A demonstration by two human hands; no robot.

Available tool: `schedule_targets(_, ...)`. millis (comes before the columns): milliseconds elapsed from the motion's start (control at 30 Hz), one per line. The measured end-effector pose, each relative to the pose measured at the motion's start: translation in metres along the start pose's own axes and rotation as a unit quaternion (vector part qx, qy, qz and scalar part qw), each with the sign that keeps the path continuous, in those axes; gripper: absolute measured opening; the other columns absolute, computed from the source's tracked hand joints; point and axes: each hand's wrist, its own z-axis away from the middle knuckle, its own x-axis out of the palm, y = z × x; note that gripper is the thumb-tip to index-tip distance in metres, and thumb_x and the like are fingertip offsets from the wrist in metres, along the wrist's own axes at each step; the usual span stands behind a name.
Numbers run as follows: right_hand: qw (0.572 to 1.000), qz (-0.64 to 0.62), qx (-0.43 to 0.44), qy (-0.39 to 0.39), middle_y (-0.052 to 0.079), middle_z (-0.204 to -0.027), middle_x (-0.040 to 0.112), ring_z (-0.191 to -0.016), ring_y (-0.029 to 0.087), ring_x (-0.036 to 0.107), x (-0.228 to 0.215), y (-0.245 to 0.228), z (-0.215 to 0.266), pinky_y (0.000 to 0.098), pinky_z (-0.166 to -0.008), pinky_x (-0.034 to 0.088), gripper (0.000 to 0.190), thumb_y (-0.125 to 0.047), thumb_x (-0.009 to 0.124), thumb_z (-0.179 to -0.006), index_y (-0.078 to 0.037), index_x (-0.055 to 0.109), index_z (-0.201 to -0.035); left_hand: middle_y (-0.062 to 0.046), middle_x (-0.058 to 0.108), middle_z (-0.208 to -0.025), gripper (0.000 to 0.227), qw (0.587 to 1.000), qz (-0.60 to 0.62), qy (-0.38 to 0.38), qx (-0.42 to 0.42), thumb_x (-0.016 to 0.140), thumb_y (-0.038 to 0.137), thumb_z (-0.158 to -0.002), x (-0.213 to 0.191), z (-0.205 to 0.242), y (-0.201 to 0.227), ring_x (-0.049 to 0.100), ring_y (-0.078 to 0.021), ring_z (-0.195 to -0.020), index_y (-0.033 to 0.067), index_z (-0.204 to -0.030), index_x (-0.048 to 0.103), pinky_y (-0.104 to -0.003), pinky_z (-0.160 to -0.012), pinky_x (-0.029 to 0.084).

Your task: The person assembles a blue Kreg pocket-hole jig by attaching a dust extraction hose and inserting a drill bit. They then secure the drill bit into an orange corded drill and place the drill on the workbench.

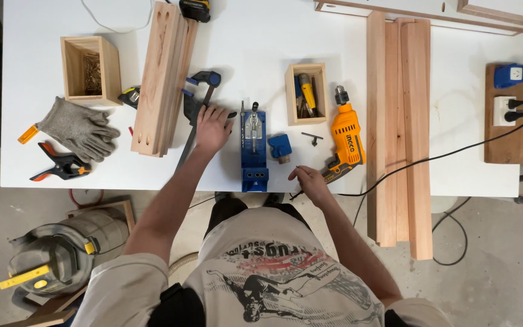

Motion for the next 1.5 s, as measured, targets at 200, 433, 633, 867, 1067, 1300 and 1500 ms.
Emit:
schedule_targets(200, 0.992, 0.111, -0.053, 0.023, 0.011, -0.064, 0.057, -0.066, 0.021, 0.055, 0.006, -0.041, -0.044, 0.0375, -0.067, 0.047, 0.039, -0.030, 0.046, -0.101, -0.009, 0.077, -0.088, -0.011, 0.071, -0.129, 0.033, 1.000, 0.001, 0.015, -0.004, 0.072, 0.025, -0.099, -0.005, 0.026, -0.013, 0.052, -0.0268, -0.140, 0.0068, -0.126, 0.072, -0.050, -0.127, 0.021)
schedule_targets(433, 0.989, 0.051, -0.128, 0.052, 0.002, -0.067, 0.053, -0.062, 0.014, 0.052, 0.020, -0.099, -0.139, 0.0265, -0.059, 0.045, 0.035, -0.025, 0.042, -0.101, -0.010, 0.073, -0.096, 0.002, 0.071, -0.093, 0.014, 0.984, 0.148, 0.097, 0.001, 0.076, 0.015, -0.090, 0.018, 0.075, 0.011, 0.071, -0.0196, -0.093, 0.0195, -0.104, 0.075, -0.032, -0.089, 0.057)
schedule_targets(633, 0.997, 0.000, -0.071, 0.015, -0.003, -0.069, 0.045, -0.059, 0.009, 0.048, 0.046, -0.128, -0.207, 0.0251, -0.050, 0.038, 0.028, -0.032, 0.068, -0.095, -0.005, 0.067, -0.101, -0.002, 0.079, -0.097, 0.025, 0.806, 0.425, -0.122, -0.394, 0.073, 0.037, -0.096, -0.001, 0.049, 0.026, 0.077, -0.0140, -0.084, 0.0223, -0.116, 0.076, -0.031, -0.081, 0.061)
schedule_targets(867, 0.990, 0.123, -0.042, -0.053, -0.001, -0.068, 0.042, -0.061, 0.011, 0.043, 0.077, -0.078, -0.285, 0.0243, -0.054, 0.033, 0.023, -0.031, 0.079, -0.079, -0.012, 0.065, -0.080, -0.013, 0.078, -0.109, 0.033, 0.874, 0.336, -0.100, -0.335, 0.073, 0.038, -0.097, 0.009, -0.004, 0.026, 0.074, -0.0316, -0.105, 0.0124, -0.116, 0.078, -0.040, -0.091, 0.060)
schedule_targets(1067, 0.977, 0.175, -0.031, -0.114, 0.004, -0.079, 0.055, -0.083, 0.022, 0.053, 0.081, -0.092, -0.268, 0.0291, -0.074, 0.042, 0.034, -0.036, 0.087, -0.072, -0.011, 0.066, -0.080, -0.013, 0.078, -0.111, 0.032, 0.870, 0.356, -0.098, -0.327, 0.077, 0.033, -0.094, 0.015, -0.012, 0.036, 0.073, -0.0309, -0.107, 0.0110, -0.117, 0.078, -0.041, -0.090, 0.062)
schedule_targets(1300, 0.957, 0.187, 0.002, -0.220, -0.011, -0.063, 0.052, -0.063, 0.004, 0.044, 0.076, -0.109, -0.267, 0.0216, -0.060, 0.033, 0.042, -0.015, 0.090, -0.070, -0.018, 0.049, -0.059, 0.004, 0.082, -0.092, 0.020, 0.874, 0.366, -0.049, -0.316, 0.079, 0.029, -0.082, 0.037, -0.015, 0.030, 0.077, -0.0097, -0.082, 0.0156, -0.096, 0.085, -0.024, -0.069, 0.057)
schedule_targets(1500, 0.935, 0.271, -0.012, -0.228, -0.007, -0.066, 0.044, -0.064, 0.008, 0.038, 0.078, -0.116, -0.267, 0.0260, -0.060, 0.029, 0.046, -0.037, 0.086, -0.080, -0.019, 0.046, -0.066, 0.001, 0.082, -0.093, 0.022, 0.880, 0.362, -0.048, -0.303, 0.080, 0.030, -0.083, 0.037, -0.012, 0.027, 0.077, -0.0111, -0.081, 0.0132, -0.095, 0.085, -0.025, -0.071, 0.058)
